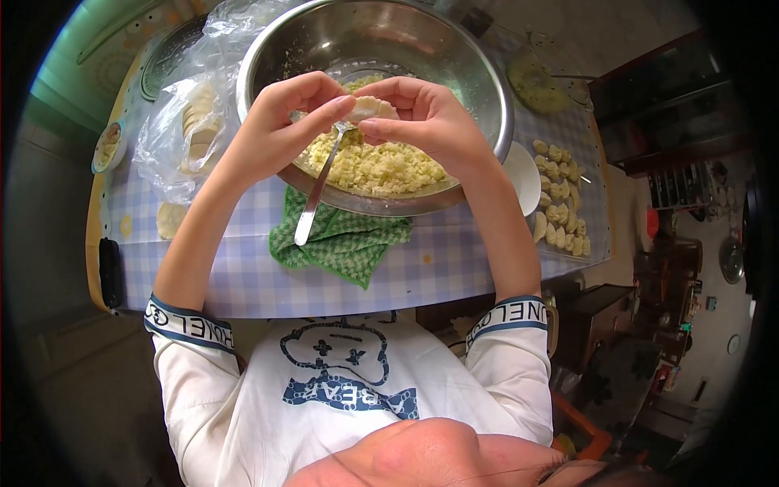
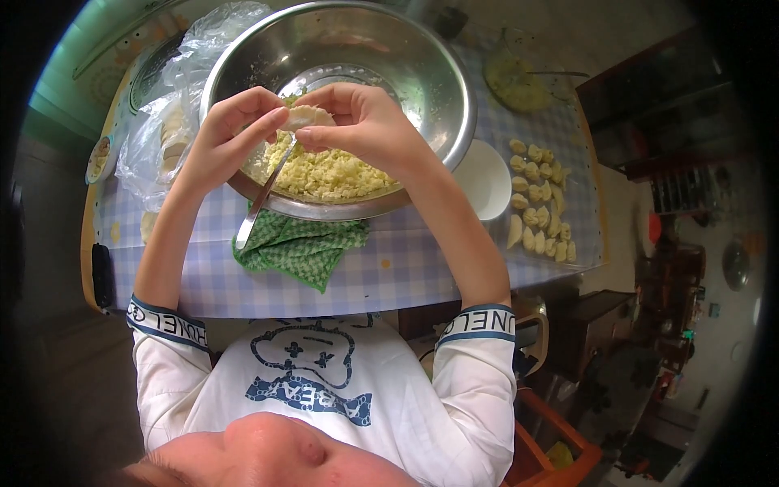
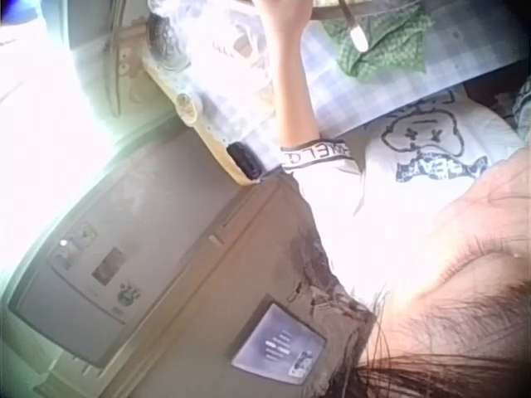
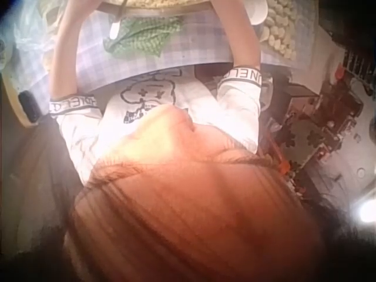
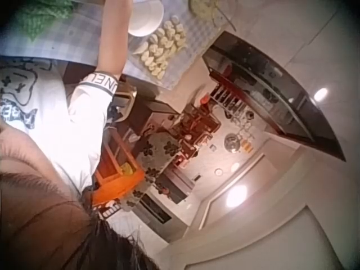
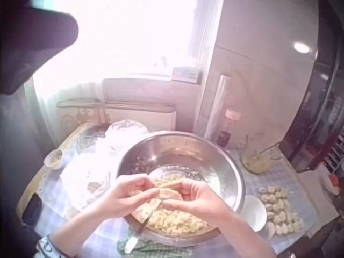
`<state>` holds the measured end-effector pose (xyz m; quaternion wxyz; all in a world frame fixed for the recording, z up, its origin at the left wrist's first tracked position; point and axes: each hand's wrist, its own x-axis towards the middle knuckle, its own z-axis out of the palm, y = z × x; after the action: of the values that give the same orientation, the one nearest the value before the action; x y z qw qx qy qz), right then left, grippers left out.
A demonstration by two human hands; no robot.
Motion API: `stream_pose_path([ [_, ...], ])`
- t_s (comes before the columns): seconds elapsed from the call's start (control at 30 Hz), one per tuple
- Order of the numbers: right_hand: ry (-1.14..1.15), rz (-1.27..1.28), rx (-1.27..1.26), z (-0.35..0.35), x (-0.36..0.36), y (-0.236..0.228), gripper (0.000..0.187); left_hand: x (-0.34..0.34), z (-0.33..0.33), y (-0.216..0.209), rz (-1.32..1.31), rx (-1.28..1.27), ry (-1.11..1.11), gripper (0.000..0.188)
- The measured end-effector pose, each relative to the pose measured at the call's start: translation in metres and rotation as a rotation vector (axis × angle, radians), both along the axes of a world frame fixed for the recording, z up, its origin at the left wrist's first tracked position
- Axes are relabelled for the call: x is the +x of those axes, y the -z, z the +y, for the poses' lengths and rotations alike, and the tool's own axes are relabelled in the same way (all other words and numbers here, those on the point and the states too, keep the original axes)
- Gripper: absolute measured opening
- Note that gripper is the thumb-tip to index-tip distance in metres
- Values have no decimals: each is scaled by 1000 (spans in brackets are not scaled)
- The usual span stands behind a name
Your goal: The recorder is wrapping dumplings using pre-made wrappers and a cabbage-based filling.
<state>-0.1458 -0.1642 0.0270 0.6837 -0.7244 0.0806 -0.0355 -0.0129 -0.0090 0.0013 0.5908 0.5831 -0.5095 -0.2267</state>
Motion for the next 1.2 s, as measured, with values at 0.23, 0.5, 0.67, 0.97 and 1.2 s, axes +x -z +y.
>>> stream_pose_path([
  [0.23, -7, -28, -5, 2, 1, 0, 43, 1, 1, -1, -97, 19, 6, 16],
  [0.5, -13, -25, -21, 1, 0, 0, 42, -1, 1, -2, -91, 22, 18, 16],
  [0.67, -12, -18, -8, 2, 0, -1, 42, 0, 1, -3, -118, 42, 2, 16],
  [0.97, -22, -30, -48, 1, 0, 0, 40, -1, 1, -3, -118, 24, 6, 16],
  [1.2, -21, -27, -59, 2, -1, -1, 39, -2, 1, -3, -133, 16, 4, 16],
])
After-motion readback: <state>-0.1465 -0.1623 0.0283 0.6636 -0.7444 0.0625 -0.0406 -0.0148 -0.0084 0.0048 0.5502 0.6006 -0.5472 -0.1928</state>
